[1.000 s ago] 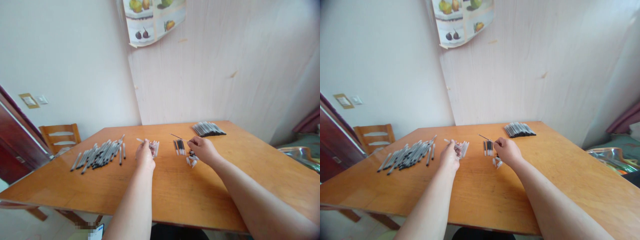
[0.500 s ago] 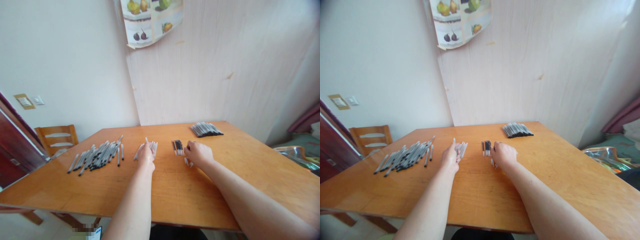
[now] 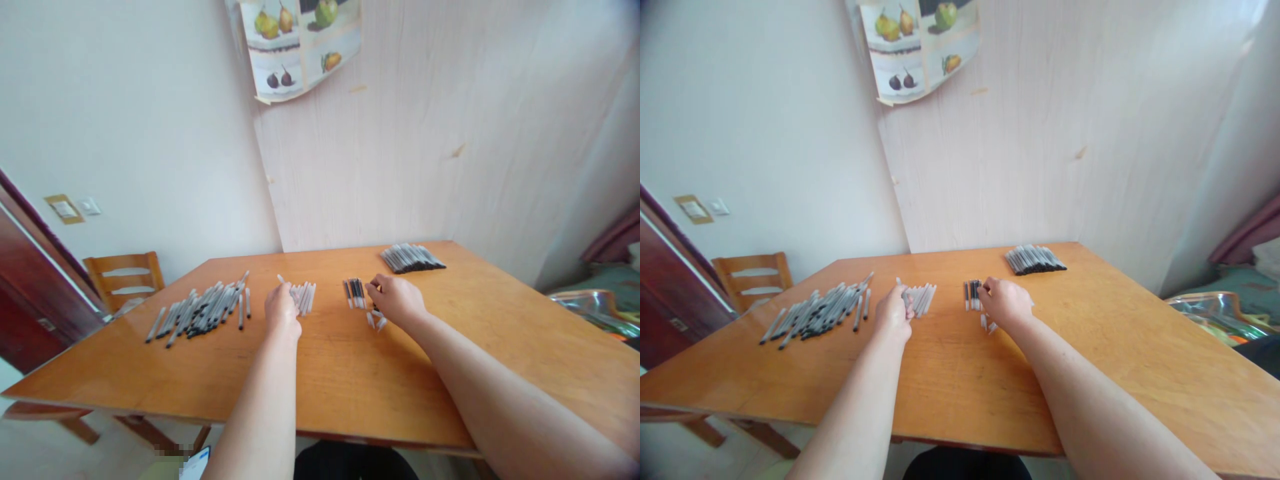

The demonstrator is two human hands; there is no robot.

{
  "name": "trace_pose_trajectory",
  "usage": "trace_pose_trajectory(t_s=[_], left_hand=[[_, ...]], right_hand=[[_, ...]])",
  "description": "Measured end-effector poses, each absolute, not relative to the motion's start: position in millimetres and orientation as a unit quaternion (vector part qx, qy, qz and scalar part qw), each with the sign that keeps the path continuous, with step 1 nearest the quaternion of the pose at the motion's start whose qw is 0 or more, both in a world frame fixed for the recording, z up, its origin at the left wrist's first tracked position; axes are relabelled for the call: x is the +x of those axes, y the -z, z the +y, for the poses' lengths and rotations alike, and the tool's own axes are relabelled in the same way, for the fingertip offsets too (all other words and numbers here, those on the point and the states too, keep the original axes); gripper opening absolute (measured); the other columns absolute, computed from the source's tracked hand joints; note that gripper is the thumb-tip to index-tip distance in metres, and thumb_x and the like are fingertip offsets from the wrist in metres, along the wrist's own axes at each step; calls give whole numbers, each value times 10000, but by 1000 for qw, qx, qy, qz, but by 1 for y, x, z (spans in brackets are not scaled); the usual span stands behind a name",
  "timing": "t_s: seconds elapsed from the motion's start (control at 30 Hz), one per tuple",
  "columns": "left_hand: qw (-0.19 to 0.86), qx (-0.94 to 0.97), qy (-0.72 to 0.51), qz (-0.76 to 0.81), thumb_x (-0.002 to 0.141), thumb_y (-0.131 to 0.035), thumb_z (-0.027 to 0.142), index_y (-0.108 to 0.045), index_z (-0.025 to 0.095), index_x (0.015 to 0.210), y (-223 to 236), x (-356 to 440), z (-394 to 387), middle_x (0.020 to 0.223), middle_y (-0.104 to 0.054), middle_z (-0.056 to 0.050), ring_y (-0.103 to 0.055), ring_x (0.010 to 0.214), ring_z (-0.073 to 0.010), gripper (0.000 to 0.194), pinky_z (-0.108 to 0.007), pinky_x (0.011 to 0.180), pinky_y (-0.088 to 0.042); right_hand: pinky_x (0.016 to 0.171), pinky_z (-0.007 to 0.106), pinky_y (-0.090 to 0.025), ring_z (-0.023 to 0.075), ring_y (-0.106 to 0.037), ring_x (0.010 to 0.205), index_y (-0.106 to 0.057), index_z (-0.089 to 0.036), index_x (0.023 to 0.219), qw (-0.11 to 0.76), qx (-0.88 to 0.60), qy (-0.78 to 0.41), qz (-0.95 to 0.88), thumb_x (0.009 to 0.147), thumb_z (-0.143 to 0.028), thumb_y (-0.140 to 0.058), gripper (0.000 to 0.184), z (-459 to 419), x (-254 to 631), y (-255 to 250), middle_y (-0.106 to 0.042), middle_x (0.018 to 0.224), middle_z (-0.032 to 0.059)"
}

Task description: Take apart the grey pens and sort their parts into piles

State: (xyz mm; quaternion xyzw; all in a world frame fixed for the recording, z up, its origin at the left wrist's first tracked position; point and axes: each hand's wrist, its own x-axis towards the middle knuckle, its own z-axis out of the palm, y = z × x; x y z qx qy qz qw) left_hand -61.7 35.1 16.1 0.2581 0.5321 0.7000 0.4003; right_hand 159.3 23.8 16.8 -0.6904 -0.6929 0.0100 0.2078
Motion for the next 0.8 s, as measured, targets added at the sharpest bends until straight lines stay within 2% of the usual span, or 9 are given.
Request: trace_pose_trajectory(t_s=[0.17,0.3,0.4,0.63,0.8], left_hand=[[338,301,-712,538,672,-635,274,-587,171,744,-21,-80,35,568,-576,16,-448,424,-82,135,-188,428,-298],[259,370,-689,567,648,-692,234,-659,181,752,-15,-108,39,721,-663,-23,-599,686,-142,121,-225,632,-429],[231,393,-645,613,634,-715,186,-636,193,676,-8,-130,43,725,-677,-50,-631,830,-203,89,-250,719,-435],[159,431,-541,704,546,-751,104,-539,230,535,3,-163,48,645,-624,-69,-618,955,-284,247,-300,767,-422],[114,472,-465,741,617,-728,177,-518,221,495,10,-171,54,650,-617,-103,-601,1001,-303,247,-332,826,-409]], right_hand=[[613,258,-361,205,-637,837,-687,-249,931,239,-710,-5,-663,904,-515,-342,437,25,168,-20,-717,904,73],[605,260,-347,208,-631,836,-687,-250,930,263,-708,-7,-655,903,-504,-343,429,23,168,-24,-715,919,76],[587,262,-325,208,-627,824,-689,-248,919,271,-702,-9,-658,899,-508,-342,434,22,168,-24,-713,901,73],[558,263,-292,205,-625,801,-689,-254,921,282,-690,-7,-667,896,-519,-338,440,24,169,-21,-710,869,64],[552,263,-292,197,-618,770,-689,-249,909,294,-688,2,-663,895,-514,-348,432,25,171,-20,-708,874,64]])
